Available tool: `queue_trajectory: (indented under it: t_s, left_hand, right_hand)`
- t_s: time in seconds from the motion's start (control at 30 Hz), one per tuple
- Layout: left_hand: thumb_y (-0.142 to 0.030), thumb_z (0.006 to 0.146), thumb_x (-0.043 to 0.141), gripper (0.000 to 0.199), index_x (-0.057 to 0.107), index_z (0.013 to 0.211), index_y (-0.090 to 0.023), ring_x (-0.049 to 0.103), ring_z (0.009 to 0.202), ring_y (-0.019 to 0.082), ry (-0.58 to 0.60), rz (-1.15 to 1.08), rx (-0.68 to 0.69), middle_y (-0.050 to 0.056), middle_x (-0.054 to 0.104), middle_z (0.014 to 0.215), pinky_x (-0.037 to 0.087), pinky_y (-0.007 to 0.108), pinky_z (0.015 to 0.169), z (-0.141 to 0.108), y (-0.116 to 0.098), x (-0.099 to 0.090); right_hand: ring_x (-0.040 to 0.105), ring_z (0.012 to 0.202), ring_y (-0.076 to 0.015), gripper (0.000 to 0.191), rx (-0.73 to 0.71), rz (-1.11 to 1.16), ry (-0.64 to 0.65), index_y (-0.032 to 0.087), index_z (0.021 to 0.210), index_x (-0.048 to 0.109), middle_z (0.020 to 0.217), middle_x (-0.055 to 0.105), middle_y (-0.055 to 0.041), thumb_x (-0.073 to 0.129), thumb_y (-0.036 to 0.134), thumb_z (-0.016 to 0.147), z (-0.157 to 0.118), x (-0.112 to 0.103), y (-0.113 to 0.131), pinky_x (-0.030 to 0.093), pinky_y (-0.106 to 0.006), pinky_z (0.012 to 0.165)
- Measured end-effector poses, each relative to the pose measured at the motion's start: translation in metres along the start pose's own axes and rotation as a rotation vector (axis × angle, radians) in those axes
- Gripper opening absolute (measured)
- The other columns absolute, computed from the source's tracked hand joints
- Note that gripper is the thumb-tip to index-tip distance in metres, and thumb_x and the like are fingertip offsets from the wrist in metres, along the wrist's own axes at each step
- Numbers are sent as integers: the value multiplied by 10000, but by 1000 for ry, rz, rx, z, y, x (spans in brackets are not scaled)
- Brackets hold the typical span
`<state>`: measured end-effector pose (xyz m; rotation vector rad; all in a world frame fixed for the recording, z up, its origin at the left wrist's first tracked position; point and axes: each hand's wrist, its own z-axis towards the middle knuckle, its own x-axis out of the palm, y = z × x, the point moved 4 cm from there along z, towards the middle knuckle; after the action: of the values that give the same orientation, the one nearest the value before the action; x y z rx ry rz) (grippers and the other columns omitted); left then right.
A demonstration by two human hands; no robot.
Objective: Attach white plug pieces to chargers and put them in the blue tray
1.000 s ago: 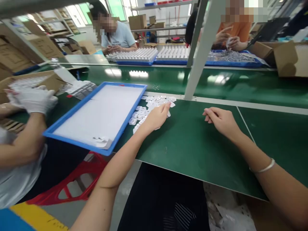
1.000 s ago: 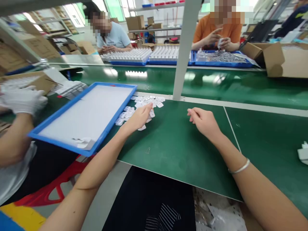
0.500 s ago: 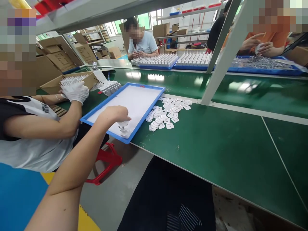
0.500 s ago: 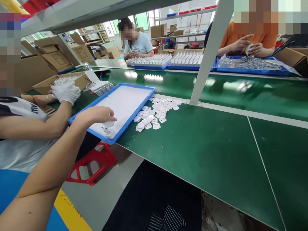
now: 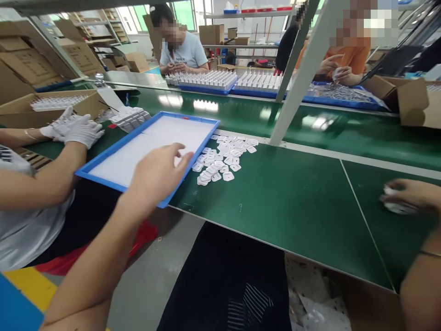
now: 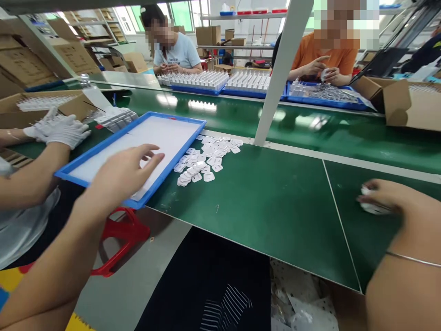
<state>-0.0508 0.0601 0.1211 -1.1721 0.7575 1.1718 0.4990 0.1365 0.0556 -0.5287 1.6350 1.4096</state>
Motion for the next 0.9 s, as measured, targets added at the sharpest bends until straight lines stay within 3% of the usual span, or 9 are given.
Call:
queue_trajectory:
  t_s: [0.07, 0.17, 0.27, 0.37, 0.47, 0.57, 0.7, 0.8, 0.9]
  left_hand:
    - [-493, 946, 514, 516, 562, 1350, -175, 634, 1125, 345, -18, -183, 257, 158, 690, 1192, 502, 485, 949, -28, -46, 22]
    - [-432, 905, 632, 671, 408, 1477, -163, 512, 1342, 360, 32, -316, 649, 200, 521, 1462, 458, 505, 1083, -65, -99, 70]
    - [-306, 955, 562, 560, 406, 1482, -196, 502, 1368, 354, 10, -430, 697, 212, 460, 1511, 486, 497, 1067, -75, -105, 107]
    - [-256, 977, 525, 346, 578, 1316, -212, 623, 1209, 294, -34, -627, 551, 172, 610, 1329, 535, 442, 998, -70, -85, 119]
    - [-328, 919, 653, 276, 645, 1179, -236, 646, 1145, 256, -45, -914, 241, 109, 671, 1213, 533, 412, 1002, -60, -60, 120]
    - [-387, 861, 727, 368, 594, 1169, -234, 656, 1149, 237, -34, -1298, -71, 96, 680, 1215, 547, 377, 987, -53, -43, 124]
    - [-399, 793, 797, 474, 530, 1150, -238, 652, 1180, 220, -43, -1583, -266, 98, 664, 1273, 554, 339, 979, -49, -33, 128]
    - [-339, 743, 843, 525, 573, 1181, -235, 619, 1233, 223, -28, -1601, -270, 91, 635, 1330, 537, 330, 1010, -48, -33, 128]
    - [-319, 724, 853, 535, 627, 1197, -214, 619, 1216, 237, 31, -1567, -219, 93, 648, 1306, 529, 352, 1019, -49, -38, 128]
  right_hand:
    - [618, 492, -267, 311, 119, -9, 255, 216, 742, 638, 682, 687, -223, 877, 396, 659, -17, 31, 26, 448, -472, 557]
    - [716, 855, -287, 697, -237, 360, 664, 222, 1341, 511, 1153, 707, -219, 823, 341, 728, -73, 90, 111, 557, -407, 748]
    - [695, 921, -235, 813, -445, 483, 1010, 264, 1477, 381, 1174, 696, -109, 789, 344, 777, -130, 128, 179, 580, -339, 744]
    - [681, 907, -200, 696, -543, 477, 1146, 247, 1460, 445, 1116, 702, -75, 728, 418, 847, -139, 143, 216, 571, -307, 750]
    - [670, 901, -183, 343, -589, 326, 875, 207, 1230, 648, 1040, 716, -68, 521, 406, 981, -102, 156, 235, 540, -303, 781]
    - [637, 886, -200, 193, -634, 146, 530, 187, 1036, 707, 960, 700, -67, 575, 287, 937, -70, 178, 251, 489, -326, 807]
    - [597, 957, -253, 164, -646, 54, 463, 174, 995, 698, 1027, 641, -107, 678, 177, 832, -62, 208, 264, 446, -366, 827]
    - [566, 1036, -273, 168, -662, 28, 461, 170, 912, 672, 1079, 613, -120, 732, 129, 761, -61, 215, 264, 431, -363, 846]
    - [578, 908, -230, 225, -656, 26, 495, 182, 872, 626, 978, 635, -75, 769, 128, 706, -59, 211, 259, 430, -324, 754]
